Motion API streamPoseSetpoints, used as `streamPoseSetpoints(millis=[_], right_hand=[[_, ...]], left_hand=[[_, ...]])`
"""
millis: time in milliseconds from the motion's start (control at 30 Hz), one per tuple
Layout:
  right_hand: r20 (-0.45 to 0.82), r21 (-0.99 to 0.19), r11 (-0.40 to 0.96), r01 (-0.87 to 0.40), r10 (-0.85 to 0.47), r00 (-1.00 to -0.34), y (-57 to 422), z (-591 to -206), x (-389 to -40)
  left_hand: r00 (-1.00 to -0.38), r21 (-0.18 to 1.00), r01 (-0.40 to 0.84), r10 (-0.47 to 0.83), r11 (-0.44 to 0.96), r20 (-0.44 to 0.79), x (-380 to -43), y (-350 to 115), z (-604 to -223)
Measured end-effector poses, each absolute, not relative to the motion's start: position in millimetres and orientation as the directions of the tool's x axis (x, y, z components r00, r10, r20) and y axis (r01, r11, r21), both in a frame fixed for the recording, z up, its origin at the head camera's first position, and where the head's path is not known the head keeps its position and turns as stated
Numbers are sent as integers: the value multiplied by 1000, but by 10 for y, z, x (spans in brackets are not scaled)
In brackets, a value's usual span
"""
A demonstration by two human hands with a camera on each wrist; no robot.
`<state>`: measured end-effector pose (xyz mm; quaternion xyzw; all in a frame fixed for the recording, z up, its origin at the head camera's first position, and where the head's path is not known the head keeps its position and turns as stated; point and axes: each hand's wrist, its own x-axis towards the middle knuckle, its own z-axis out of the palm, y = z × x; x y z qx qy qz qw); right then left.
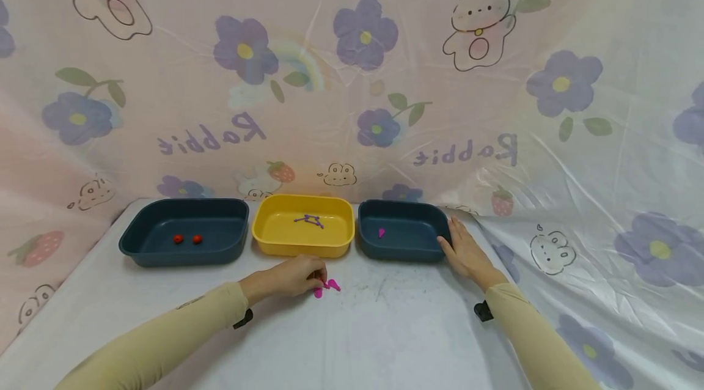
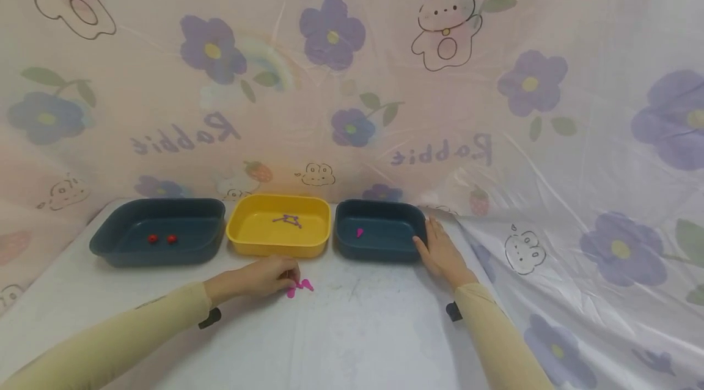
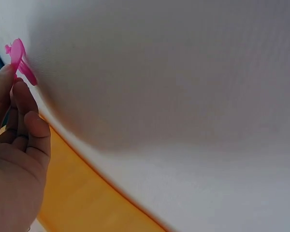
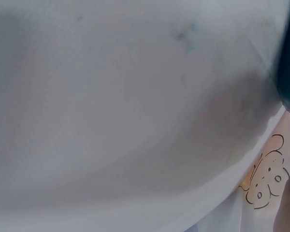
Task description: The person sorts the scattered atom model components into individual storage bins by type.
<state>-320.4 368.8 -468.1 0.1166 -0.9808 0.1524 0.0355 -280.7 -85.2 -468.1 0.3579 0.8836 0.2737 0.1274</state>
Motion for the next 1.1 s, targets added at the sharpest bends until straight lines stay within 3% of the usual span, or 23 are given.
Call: streamPoseSetpoints(millis=[333, 1100], right_hand=[[94, -279, 931, -234, -216, -972, 3723, -4712, -3226], [110, -276, 930, -244, -221, -969, 3732, -4725, -3229]], left_hand=[[-723, 638, 527, 691, 561, -12, -2748, -865, -4616], [-790, 776, 483, 585, 406, 185, -2871, -470, -4502]])
